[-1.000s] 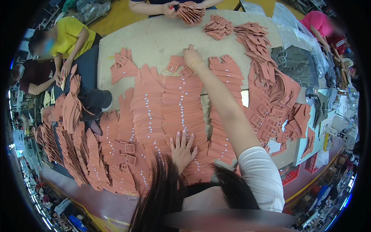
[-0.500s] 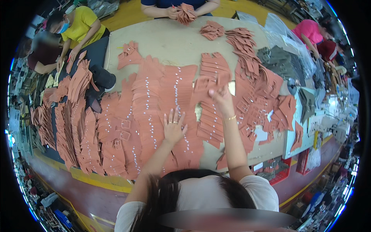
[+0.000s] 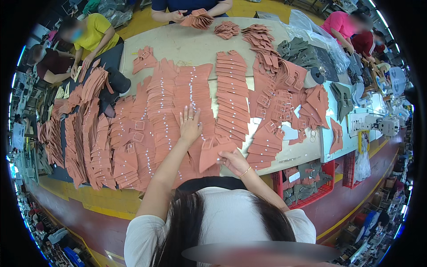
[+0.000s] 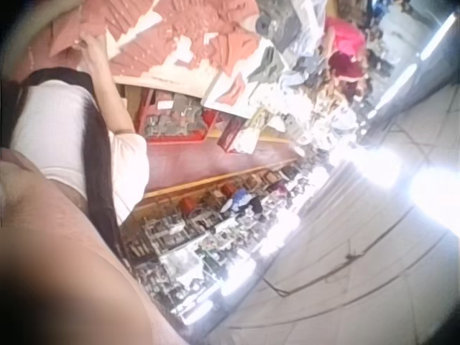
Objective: The person repeatedly picks up small pink fabric pieces from a large pile on a table, aligns them, and places them into neat stacks. The hands work continuously across the table surface, organizing the pieces into multiple rows.
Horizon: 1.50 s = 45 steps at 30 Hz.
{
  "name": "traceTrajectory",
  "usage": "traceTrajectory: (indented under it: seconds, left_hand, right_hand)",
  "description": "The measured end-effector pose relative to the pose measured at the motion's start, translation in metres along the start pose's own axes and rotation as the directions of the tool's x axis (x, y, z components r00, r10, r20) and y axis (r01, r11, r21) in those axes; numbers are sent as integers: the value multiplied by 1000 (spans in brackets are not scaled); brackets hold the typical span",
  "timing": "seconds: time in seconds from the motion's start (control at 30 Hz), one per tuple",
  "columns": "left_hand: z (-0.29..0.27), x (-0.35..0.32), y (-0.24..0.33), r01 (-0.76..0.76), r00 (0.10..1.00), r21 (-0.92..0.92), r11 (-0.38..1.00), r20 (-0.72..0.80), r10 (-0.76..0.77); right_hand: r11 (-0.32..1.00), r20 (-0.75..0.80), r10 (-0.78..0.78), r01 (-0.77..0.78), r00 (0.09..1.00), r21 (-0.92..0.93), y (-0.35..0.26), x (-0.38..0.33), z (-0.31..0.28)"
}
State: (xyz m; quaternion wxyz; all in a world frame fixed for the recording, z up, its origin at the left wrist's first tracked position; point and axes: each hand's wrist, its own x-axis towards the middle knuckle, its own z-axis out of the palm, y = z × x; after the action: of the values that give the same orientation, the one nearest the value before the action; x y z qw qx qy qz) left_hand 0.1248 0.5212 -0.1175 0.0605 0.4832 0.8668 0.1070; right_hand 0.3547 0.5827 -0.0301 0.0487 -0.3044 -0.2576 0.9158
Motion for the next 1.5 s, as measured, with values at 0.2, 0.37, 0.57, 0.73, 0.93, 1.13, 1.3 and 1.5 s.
traceTrajectory:
  seconds: [0.2, 0.37, 0.57, 0.73, 0.93, 1.13, 1.3, 1.5]
  left_hand:
    - [-24, -57, 24, 399, 898, -916, -28, 397, -191]
    - [-67, -114, 48, 589, 766, -351, -728, 529, 365]
    - [-71, -132, 54, 597, 782, -473, -648, 526, 335]
    - [-68, -127, 54, 575, 808, -525, -627, 487, 332]
    - [-74, -123, 61, 577, 811, -545, -608, 474, 344]
    - [-74, -127, 65, 561, 818, -540, -628, 482, 316]
    - [-75, -128, 65, 551, 821, -525, -649, 482, 308]
    - [-78, -129, 65, 539, 829, -529, -655, 469, 304]
  right_hand:
    - [997, 103, -74, 71, 992, 37, -7, -19, 17]
    - [991, -29, 98, -100, 995, -94, 27, -20, 10]
    - [968, -27, 122, -125, 992, -218, 41, -25, 0]
    - [964, -13, 38, -40, 999, -262, 35, -22, 1]
    - [965, -2, -16, 15, 1000, -260, 35, -26, -4]
    - [973, -16, -13, 9, 1000, -229, 37, -26, -6]
    - [972, -28, -16, 8, 999, -236, 37, -25, -5]
    - [959, -34, -7, -3, 999, -282, 34, -23, -3]
